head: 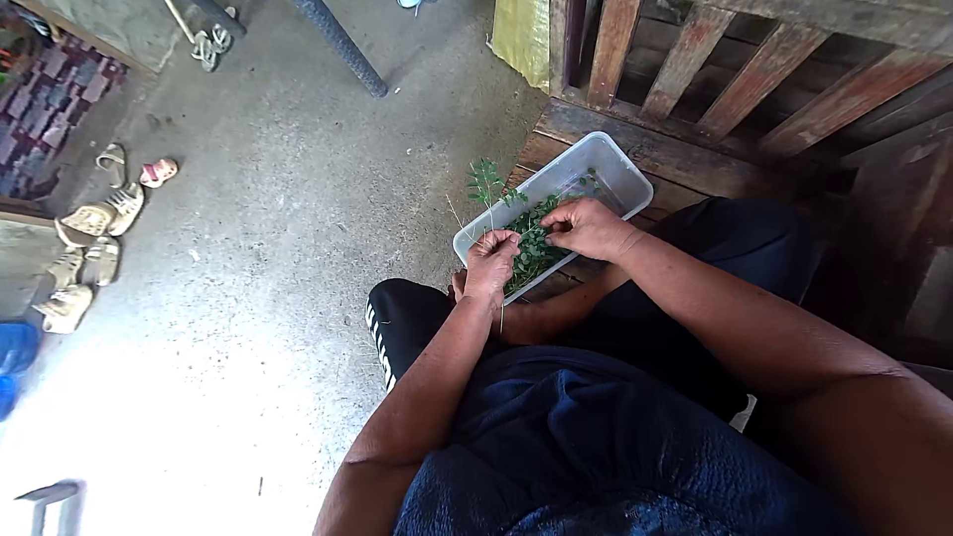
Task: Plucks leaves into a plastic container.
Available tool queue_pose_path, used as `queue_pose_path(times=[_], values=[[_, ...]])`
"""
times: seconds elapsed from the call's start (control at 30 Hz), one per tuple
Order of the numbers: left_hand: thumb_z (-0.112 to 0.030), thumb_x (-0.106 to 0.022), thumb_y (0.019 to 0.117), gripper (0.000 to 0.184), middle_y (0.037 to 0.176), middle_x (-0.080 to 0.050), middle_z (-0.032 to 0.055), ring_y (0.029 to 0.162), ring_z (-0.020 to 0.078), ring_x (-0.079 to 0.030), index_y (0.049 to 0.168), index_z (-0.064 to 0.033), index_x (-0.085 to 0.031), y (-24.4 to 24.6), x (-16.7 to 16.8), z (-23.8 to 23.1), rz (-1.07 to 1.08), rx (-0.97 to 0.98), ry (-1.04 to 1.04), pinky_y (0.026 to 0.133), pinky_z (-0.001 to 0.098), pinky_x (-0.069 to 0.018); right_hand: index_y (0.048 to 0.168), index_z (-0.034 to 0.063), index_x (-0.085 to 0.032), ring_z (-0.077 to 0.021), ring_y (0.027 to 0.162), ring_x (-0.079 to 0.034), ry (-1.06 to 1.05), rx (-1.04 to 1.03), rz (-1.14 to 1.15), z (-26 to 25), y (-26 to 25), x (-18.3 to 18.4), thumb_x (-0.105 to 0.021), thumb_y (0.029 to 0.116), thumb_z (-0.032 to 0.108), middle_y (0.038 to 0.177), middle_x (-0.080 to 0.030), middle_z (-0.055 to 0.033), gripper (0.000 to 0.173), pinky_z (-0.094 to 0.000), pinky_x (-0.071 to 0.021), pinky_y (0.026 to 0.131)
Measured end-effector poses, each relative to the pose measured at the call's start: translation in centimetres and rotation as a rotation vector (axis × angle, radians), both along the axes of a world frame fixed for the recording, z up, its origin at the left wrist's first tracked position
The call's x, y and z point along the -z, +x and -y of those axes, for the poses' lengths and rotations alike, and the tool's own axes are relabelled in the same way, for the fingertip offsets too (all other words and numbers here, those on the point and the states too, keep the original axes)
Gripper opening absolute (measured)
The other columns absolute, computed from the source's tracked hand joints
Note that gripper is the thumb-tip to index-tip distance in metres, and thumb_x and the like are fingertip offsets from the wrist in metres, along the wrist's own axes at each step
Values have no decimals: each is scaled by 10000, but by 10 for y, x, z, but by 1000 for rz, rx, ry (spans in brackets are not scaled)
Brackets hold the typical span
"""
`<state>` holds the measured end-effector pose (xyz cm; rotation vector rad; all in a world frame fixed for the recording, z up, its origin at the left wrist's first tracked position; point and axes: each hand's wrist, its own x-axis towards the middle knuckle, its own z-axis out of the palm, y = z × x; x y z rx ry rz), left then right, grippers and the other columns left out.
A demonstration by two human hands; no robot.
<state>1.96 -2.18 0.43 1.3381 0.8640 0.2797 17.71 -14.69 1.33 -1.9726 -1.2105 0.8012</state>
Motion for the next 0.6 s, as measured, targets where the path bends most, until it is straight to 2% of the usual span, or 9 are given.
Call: queue_pose_path(times=[0.07, 0.13, 0.23, 0.3, 0.37, 0.43, 0.5, 0.53, 0.6], values=[[-48, -579, 1026, 65, 786, -612, -6, 478, 2, -399, 1031, -32, -641, 0, -1, 1, 5, 11, -6, 435, 140, -330, 1114, 20, -746, -274, 997, -645, -21, 10, 9, -2, -2, 1, -709, 956, 114, 1062, -691, -161, 188, -453, -501, 950], [-48, -579, 1025, 64, 786, -615, -7, 478, -1, -399, 1034, -34, -640, 0, -1, 2, 6, 16, -1, 436, 139, -330, 998, 4, -743, -265, 1017, -641, 0, 0, -3, -2, -2, 2, -686, 971, 102, 1042, -687, -161, 116, -437, -490, 953], [-50, -581, 1024, 61, 776, -608, -2, 473, 1, -397, 1033, -25, -636, 0, -1, -1, -10, 5, 22, 434, 141, -331, 974, -14, -733, -289, 1039, -639, -34, -43, 61, -1, 7, -2, -652, 992, 85, 1045, -682, -175, 129, -457, -482, 967], [-56, -575, 1031, 67, 769, -597, -2, 474, 9, -399, 1034, -23, -633, -1, -2, -6, -28, -19, 26, 437, 147, -336, 980, -30, -731, -355, 1078, -649, -78, -54, 180, 2, 17, -6, -630, 999, 76, 1070, -690, -209, 148, -529, -477, 998], [-56, -570, 1033, 64, 773, -599, -3, 472, 6, -398, 1036, -30, -628, -4, -5, -9, -24, -20, 10, 433, 142, -332, 1030, -28, -741, -377, 1128, -645, -63, 23, 197, 5, 23, -6, -609, 1022, 118, 1122, -698, -225, 197, -557, -461, 1028], [-51, -573, 1029, 65, 784, -610, -1, 480, 3, -407, 1044, -28, -632, -6, -8, -10, 1, 13, 0, 436, 142, -338, 1226, -30, -693, -367, 1180, -626, -33, 122, 94, 4, 24, -6, -558, 1067, 203, 1235, -662, -234, 313, -542, -450, 1061], [-57, -580, 1028, 79, 787, -604, 0, 494, 5, -413, 1059, -15, -639, -10, -10, -7, 27, 34, -2, 445, 145, -343, 1455, 2, -529, -341, 1255, -597, -53, 166, -123, 1, 20, -8, -505, 1093, 297, 1377, -594, -232, 468, -516, -447, 1088], [-61, -580, 1029, 85, 786, -599, 0, 498, 7, -414, 1066, -14, -640, -11, -12, -5, 29, 39, -11, 448, 147, -345, 1492, 29, -484, -314, 1188, -630, -55, 166, -254, 0, 16, -9, -513, 1089, 316, 1369, -589, -217, 495, -489, -509, 1019], [-62, -573, 1035, 104, 784, -596, 6, 505, 13, -420, 1087, -7, -645, -13, -16, -2, 18, 43, -43, 454, 152, -347, 1400, 36, -559, -242, 963, -699, -33, 144, -451, 0, 6, -6, -580, 1058, 234, 1211, -663, -168, 395, -411, -595, 826]])
